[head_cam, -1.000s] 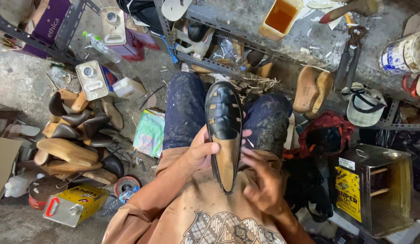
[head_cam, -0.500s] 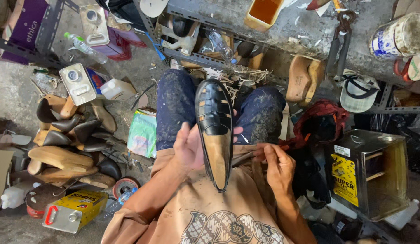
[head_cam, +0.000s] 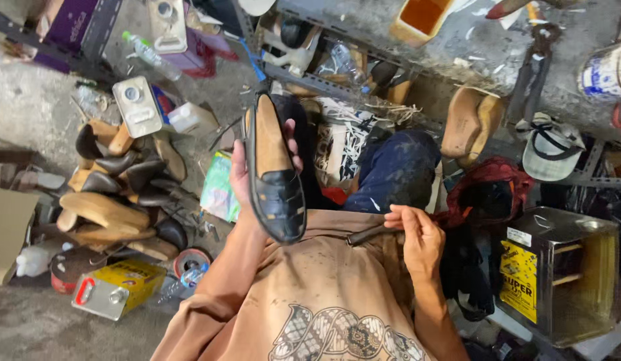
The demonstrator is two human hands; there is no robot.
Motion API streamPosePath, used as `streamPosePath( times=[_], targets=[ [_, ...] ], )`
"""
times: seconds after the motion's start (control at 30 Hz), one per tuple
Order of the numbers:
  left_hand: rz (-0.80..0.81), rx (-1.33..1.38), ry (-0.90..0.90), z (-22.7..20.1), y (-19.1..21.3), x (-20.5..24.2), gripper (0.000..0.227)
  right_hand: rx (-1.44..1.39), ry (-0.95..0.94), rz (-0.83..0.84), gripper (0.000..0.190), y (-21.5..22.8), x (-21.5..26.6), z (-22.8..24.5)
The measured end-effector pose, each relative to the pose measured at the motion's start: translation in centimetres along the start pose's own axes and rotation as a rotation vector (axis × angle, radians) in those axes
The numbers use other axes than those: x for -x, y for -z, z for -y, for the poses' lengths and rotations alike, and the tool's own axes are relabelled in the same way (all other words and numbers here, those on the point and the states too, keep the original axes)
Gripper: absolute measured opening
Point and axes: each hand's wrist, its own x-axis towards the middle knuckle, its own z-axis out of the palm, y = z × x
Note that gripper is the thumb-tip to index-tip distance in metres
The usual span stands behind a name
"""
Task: The person uses a hammer and a metal tool to tap and shape the sole of a black sandal. They then pick up a black shoe upper and apply a white substance from a green packet to the inside edge of the shoe.
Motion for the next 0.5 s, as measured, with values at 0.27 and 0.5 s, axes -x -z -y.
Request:
streamPosePath(
  times=[0.27, 0.5],
  targets=[
    [-0.010, 0.100, -0.089, -2.0, 2.0, -0.3, 0.081, 0.022, 0.014, -0.037, 0.014, 0.7, 0.2, -1.3],
    [-0.029, 0.117, -0.127, -2.6, 2.0, -0.2, 0.078, -0.045, 0.030, -0.025, 0.018, 0.4, 0.5, -2.0]
  ],
)
